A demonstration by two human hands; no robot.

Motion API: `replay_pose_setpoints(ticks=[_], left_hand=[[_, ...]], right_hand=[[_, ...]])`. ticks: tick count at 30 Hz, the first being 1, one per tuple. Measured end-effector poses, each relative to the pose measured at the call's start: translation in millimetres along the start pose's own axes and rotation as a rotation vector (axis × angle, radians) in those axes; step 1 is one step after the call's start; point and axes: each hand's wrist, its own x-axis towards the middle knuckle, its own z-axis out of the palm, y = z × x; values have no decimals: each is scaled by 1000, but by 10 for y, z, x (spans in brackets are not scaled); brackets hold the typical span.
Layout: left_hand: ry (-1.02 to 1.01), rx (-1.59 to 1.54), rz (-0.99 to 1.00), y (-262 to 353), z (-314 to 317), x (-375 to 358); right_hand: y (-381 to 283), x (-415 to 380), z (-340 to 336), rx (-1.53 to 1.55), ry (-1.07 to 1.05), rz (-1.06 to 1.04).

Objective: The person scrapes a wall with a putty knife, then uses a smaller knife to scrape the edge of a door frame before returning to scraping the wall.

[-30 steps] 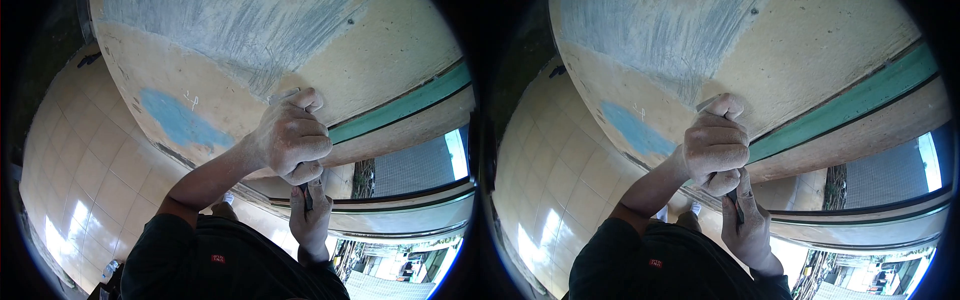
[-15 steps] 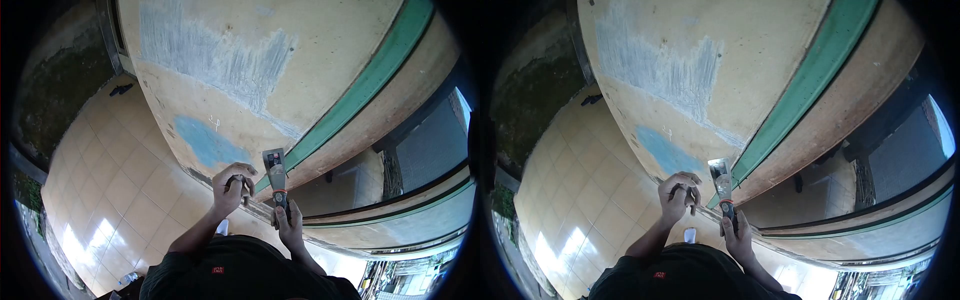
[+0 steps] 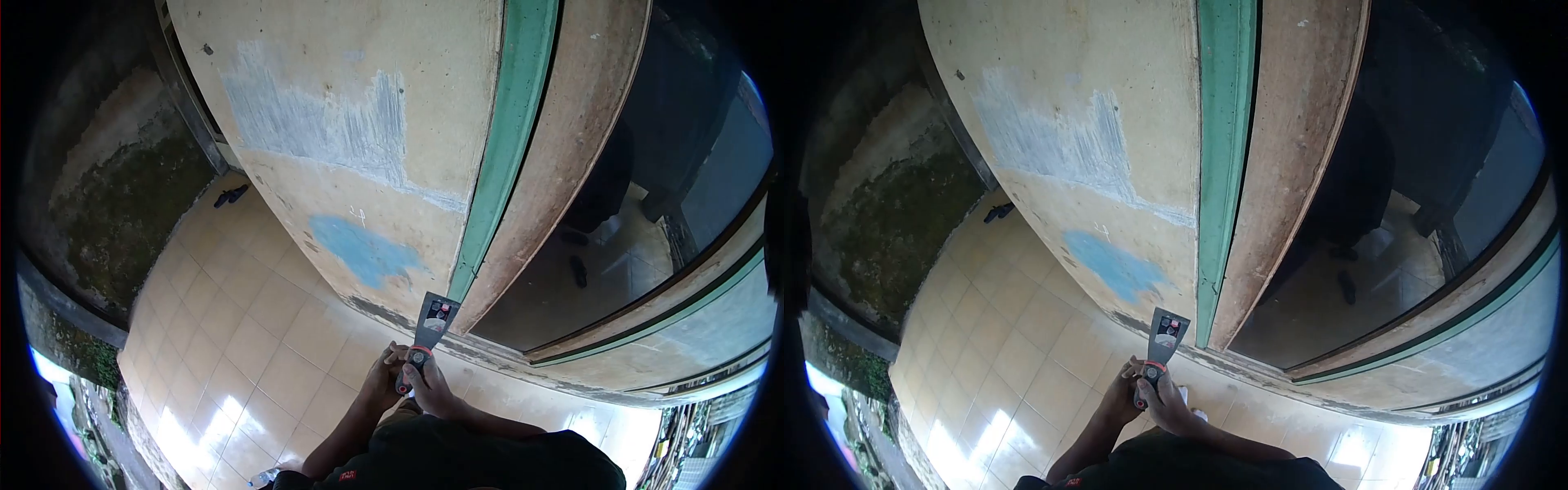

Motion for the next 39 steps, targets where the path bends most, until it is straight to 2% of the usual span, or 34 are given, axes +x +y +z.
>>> replay_pose_setpoints(ticks=[2, 3, 4, 6, 7, 9, 10, 12, 16, 18, 22, 24, 31, 34, 36, 37, 39], left_hand=[[37, -24, 133, -70, -157, -119], [-94, 22, 126, -55, -264, -216], [-82, 30, 127, -34, -161, -295], [-14, 117, 271, -41, 67, -468], [-8, 125, 265, -45, 66, -515], [-82, 394, 385, -30, 58, -570], [-86, 400, 377, -14, 50, -572], [-160, 440, 266, 24, 34, -555], [-217, 540, 164, 215, 62, -564], [-268, 562, 71, 368, 88, -607], [-294, 621, 35, 681, 21, -676], [-304, 623, 62, 822, -99, -692], [-249, 598, 89, 1200, -387, -875], [-247, 614, 67, 1318, -549, -911], [-349, 483, -16, 1397, -572, -893], [-357, 483, -33, 1429, -538, -884], [-368, 422, -2, 1484, -436, -885]], right_hand=[[54, -69, 87, 53, -12, 5], [256, -71, 95, -54, 6, -116], [347, -86, 113, -40, 6, -115], [433, -129, 140, -422, 102, -274], [438, -154, 142, -414, 109, -270], [411, -175, 132, -355, 83, -182], [408, -191, 146, -353, 94, -182], [397, -220, 174, -152, 86, -123], [367, -196, 231, -168, 101, -187], [363, -125, 276, -213, 51, -375], [375, -5, 479, -299, 55, -398], [372, 71, 666, -60, 16, -234], [201, 360, 1075, -17, -56, -191], [229, 417, 1188, 139, -99, -62], [236, 448, 1243, 198, -131, 72], [202, 464, 1261, 197, -112, 75], [114, 489, 1304, 413, -72, 348]])
